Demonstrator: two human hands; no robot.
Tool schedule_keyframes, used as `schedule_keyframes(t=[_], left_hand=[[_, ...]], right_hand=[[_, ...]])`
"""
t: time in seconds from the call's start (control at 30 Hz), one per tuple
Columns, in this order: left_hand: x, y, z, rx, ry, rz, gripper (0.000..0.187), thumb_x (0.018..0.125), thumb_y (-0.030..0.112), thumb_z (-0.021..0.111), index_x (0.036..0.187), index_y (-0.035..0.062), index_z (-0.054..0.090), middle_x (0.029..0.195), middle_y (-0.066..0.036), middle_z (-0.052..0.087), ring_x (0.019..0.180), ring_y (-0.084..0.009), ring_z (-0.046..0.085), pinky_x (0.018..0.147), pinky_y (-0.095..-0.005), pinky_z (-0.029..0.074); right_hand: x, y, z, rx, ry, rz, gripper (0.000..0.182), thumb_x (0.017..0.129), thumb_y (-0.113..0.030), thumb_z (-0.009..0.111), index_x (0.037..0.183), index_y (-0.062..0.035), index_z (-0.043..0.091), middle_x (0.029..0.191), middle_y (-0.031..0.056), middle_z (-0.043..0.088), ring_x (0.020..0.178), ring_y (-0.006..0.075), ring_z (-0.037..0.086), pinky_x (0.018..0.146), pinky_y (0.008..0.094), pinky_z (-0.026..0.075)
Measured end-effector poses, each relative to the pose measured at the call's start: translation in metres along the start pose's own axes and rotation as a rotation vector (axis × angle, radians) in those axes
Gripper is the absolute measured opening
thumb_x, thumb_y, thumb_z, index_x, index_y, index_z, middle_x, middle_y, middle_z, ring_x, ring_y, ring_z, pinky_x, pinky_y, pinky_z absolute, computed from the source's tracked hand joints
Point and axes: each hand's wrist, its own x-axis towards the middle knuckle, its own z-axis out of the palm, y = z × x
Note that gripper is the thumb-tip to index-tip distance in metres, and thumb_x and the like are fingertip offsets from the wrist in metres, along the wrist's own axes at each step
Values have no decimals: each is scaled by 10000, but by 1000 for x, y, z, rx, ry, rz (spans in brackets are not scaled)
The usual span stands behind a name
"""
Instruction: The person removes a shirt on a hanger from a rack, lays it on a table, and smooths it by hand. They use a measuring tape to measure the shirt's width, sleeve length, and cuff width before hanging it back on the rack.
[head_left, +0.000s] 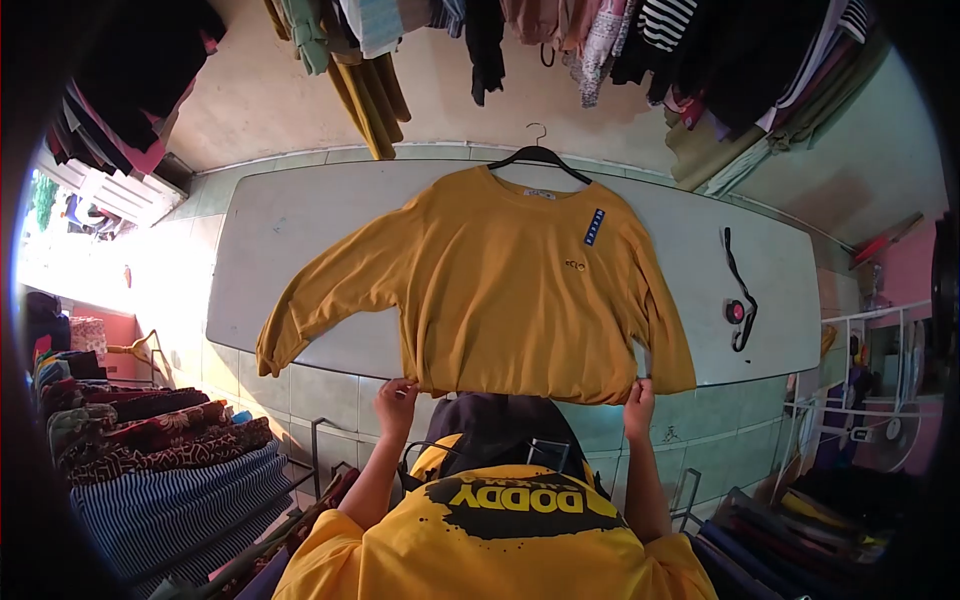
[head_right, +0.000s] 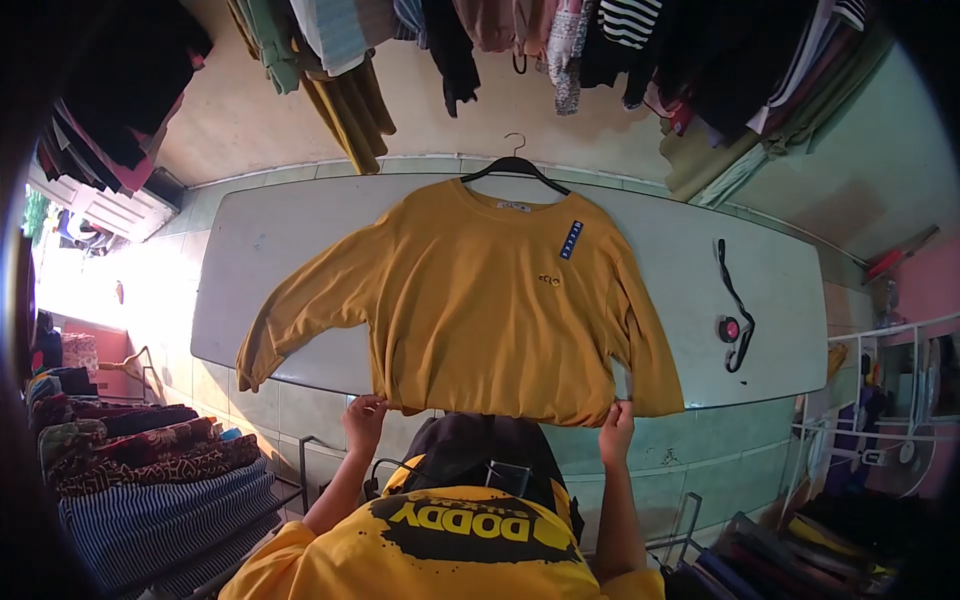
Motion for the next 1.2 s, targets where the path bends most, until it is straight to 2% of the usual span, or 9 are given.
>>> schedule_keyframes(t=[0.17,0.2,0.23,0.37,0.47,0.53,0.73,0.97,1.2], left_hand=[[-1,16,-2,21,20,93,110,646,110,691,678,18,639,662,-89,594,593,-209,580,567,-308,461],[-3,17,-3,83,56,274,115,652,113,689,690,20,635,677,-94,599,603,-227,580,580,-311,461],[-4,17,-2,145,92,455,120,658,117,688,702,21,631,691,-99,603,613,-246,579,594,-314,462],[-10,-3,0,181,58,487,130,692,124,675,701,18,600,722,-116,605,642,-259,586,605,-316,459],[-14,-11,0,-204,-128,207,137,757,124,634,738,10,562,729,-117,608,659,-215,597,610,-285,470],[-15,-13,7,-816,-275,-282,114,803,95,584,780,-9,543,717,-100,607,682,-150,600,628,-246,478],[-20,-4,27,-445,-103,-299,144,794,91,589,805,-52,582,640,-95,630,548,-123,608,525,-229,481],[-23,20,30,-296,72,-309,186,744,110,634,692,-68,623,578,-70,615,526,-100,592,502,-210,461],[-25,15,30,-279,16,-280,185,734,110,641,695,-69,620,552,-48,594,501,-71,548,486,-209,443]], right_hand=[[-5,1,2,-62,59,-122,170,892,-158,425,903,10,448,761,160,534,697,276,524,649,345,415],[-6,2,3,-64,56,-124,170,892,-158,425,903,10,448,761,160,534,697,276,524,649,345,415],[-7,3,4,41,47,-148,160,886,-149,449,908,10,443,753,134,527,688,228,512,641,321,414],[-15,-16,-6,118,-35,-181,166,861,-117,515,921,10,428,753,76,503,677,112,461,624,253,407],[-10,0,-5,287,173,-194,154,855,-102,525,932,-5,434,729,12,478,648,62,428,595,201,370],[-14,-9,-6,199,162,-167,183,840,-132,555,910,2,451,720,55,514,635,97,458,588,239,404],[-20,-16,-2,171,-8,-142,136,847,-112,543,856,1,467,649,-25,428,580,36,361,513,189,317],[-19,-8,3,205,0,-148,171,835,-143,566,832,6,481,605,6,457,559,57,398,498,215,355],[-19,-11,-1,183,-34,-126,166,834,-136,568,840,7,484,621,2,457,568,55,396,511,209,356]])
